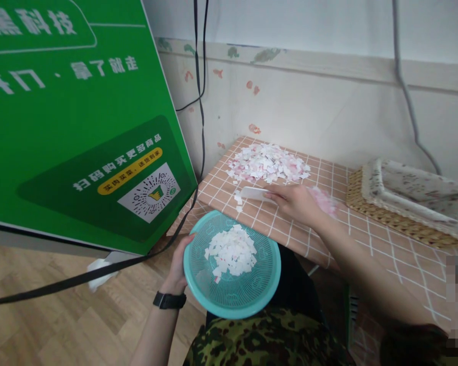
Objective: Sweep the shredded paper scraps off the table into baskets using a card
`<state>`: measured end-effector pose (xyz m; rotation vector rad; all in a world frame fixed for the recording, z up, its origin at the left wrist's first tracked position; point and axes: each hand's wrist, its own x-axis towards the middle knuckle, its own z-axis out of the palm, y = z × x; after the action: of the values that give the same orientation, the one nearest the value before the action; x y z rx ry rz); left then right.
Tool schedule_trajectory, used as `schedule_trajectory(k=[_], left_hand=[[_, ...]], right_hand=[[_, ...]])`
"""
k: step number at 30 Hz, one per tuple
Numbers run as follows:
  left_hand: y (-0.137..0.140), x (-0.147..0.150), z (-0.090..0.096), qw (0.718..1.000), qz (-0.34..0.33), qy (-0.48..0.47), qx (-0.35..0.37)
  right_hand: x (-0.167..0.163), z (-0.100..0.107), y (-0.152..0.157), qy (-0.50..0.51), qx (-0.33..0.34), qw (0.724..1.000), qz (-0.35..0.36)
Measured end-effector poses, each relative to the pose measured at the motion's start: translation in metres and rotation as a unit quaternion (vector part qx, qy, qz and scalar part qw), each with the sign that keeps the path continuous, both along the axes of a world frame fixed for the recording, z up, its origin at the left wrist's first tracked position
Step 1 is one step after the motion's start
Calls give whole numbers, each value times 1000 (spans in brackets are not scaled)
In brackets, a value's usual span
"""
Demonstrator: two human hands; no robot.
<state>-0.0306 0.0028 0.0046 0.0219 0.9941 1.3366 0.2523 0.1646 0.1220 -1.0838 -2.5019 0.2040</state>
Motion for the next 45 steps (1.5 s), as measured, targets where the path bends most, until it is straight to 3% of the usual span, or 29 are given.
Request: schedule_trajectory(k=[8, 17, 22, 25, 31, 40, 45], left_hand=[[-1, -1, -4, 1000, 4, -6, -10], [0, 1, 3, 1000, 6, 2, -6], [1, 2, 4, 1000, 3, 1, -1], [1, 2, 4, 1000, 7, 7, -4], [1, -2, 1, 1000, 0, 5, -10], [-1, -11, -1, 1000, 20, 10, 13], [-1, -11, -2, 999, 23, 29, 5]], right_hand=[[-3, 4, 4, 8, -17, 1000, 20], [-1, 10, 5, -3, -61, 996, 62], [-1, 17, 4, 13, -33, 999, 2], [-5, 14, 8, 12, -44, 999, -12], [-9, 2, 20, 94, -135, 986, -6], [-19, -12, 37, 134, -192, 972, 20], [-22, -12, 26, 145, -197, 969, 24]])
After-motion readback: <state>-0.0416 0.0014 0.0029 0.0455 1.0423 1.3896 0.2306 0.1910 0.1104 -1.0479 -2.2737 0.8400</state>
